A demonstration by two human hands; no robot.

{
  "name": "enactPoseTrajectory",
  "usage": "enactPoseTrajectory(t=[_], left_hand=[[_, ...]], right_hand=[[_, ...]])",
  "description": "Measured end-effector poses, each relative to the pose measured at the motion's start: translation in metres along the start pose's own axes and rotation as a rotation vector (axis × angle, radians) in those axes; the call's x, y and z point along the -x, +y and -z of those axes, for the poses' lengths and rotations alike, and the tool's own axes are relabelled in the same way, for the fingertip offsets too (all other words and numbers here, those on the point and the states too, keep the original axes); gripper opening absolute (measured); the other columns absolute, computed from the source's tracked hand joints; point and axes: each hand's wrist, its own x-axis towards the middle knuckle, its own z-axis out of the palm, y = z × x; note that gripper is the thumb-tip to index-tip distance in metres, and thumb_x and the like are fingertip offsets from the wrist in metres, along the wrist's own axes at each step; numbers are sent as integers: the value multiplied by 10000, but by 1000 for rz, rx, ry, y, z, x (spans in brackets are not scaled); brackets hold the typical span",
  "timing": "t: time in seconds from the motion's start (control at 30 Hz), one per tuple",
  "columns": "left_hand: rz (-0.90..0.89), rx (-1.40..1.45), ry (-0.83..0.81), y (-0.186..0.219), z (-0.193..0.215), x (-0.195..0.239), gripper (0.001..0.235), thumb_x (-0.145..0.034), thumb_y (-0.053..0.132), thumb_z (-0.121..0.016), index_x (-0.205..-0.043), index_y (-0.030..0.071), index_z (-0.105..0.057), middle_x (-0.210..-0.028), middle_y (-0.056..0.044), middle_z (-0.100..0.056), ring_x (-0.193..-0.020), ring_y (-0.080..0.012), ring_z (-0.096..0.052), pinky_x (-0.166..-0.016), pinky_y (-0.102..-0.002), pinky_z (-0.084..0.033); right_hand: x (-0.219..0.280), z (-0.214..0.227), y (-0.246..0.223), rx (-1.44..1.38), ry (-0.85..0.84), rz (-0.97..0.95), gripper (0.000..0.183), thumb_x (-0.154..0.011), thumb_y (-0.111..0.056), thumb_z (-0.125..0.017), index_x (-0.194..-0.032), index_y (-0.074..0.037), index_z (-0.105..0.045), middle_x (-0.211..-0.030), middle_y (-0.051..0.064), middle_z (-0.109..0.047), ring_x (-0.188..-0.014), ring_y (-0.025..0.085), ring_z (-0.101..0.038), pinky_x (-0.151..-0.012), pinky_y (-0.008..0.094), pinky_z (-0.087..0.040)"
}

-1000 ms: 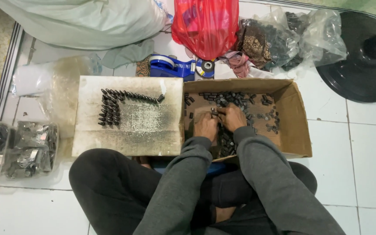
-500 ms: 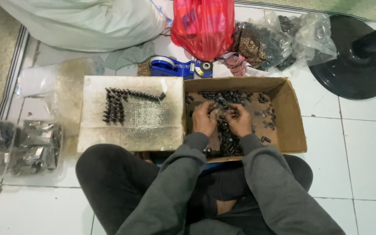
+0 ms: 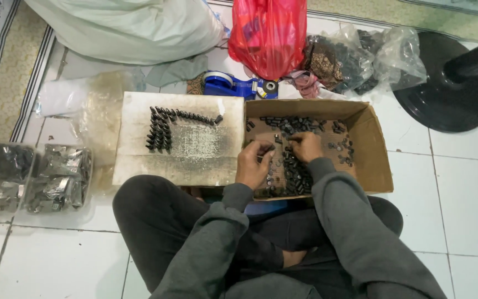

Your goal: The person sits on the floor and repeatedly picks up small black plastic components from a cardboard box, joins them by hand, and places the assembled pairs onto a white board. The process continues throughout the clip with no other tools used.

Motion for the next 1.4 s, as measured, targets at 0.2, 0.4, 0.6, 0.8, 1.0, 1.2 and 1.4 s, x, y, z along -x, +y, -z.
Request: enactPoseTrajectory(t=[0.2,0.4,0.6,0.8,1.0,1.2,1.4], left_hand=[[33,-9,0,-4,8,1,136,-1041,94,-661,-1158,33,-626,-1042,-160,-655,-1022,-366,-706,-799,-507,-698],[126,120,21,-18,9,4,179,-1024,95,-698,-1181,41,-630,-1080,-177,-663,-1051,-390,-706,-829,-536,-685],[223,372,22,-19,14,4,204,-1035,104,-687,-1208,16,-625,-1132,-218,-674,-1130,-403,-692,-866,-537,-668],[401,804,184,31,34,9,322,-950,62,-760,-1268,37,-710,-1031,-139,-740,-837,-174,-727,-668,-231,-635],[523,1068,460,69,55,22,263,-873,85,-864,-1108,16,-770,-909,-53,-737,-798,-152,-735,-623,-181,-595],[416,1073,492,62,74,40,215,-874,23,-849,-1076,-7,-782,-905,-161,-764,-787,-234,-767,-608,-237,-615],[327,928,467,45,81,46,254,-840,7,-879,-1065,-46,-774,-926,-208,-764,-822,-261,-763,-645,-306,-650]], right_hand=[[-17,-8,-36,275,-45,-169,252,-935,-251,-746,-1122,-97,-814,-1095,221,-775,-1025,425,-747,-842,578,-644],[-28,-23,-4,96,-45,-93,199,-943,-174,-742,-1118,-141,-829,-1125,175,-771,-1082,421,-726,-883,539,-627],[13,4,-38,-304,70,59,201,-979,-145,-786,-1151,-45,-815,-1038,233,-772,-1043,488,-701,-869,592,-612],[74,30,-122,-695,182,67,160,-951,-36,-796,-1105,6,-788,-843,203,-754,-746,231,-742,-578,370,-602],[129,28,-203,-979,264,112,189,-911,23,-803,-1092,58,-763,-843,214,-764,-726,202,-748,-583,287,-591],[149,18,-248,-941,327,280,169,-936,48,-781,-1100,84,-766,-866,266,-769,-741,248,-769,-556,305,-587],[150,12,-260,-907,392,267,153,-918,23,-825,-1069,23,-805,-888,212,-789,-813,203,-755,-619,326,-619]])
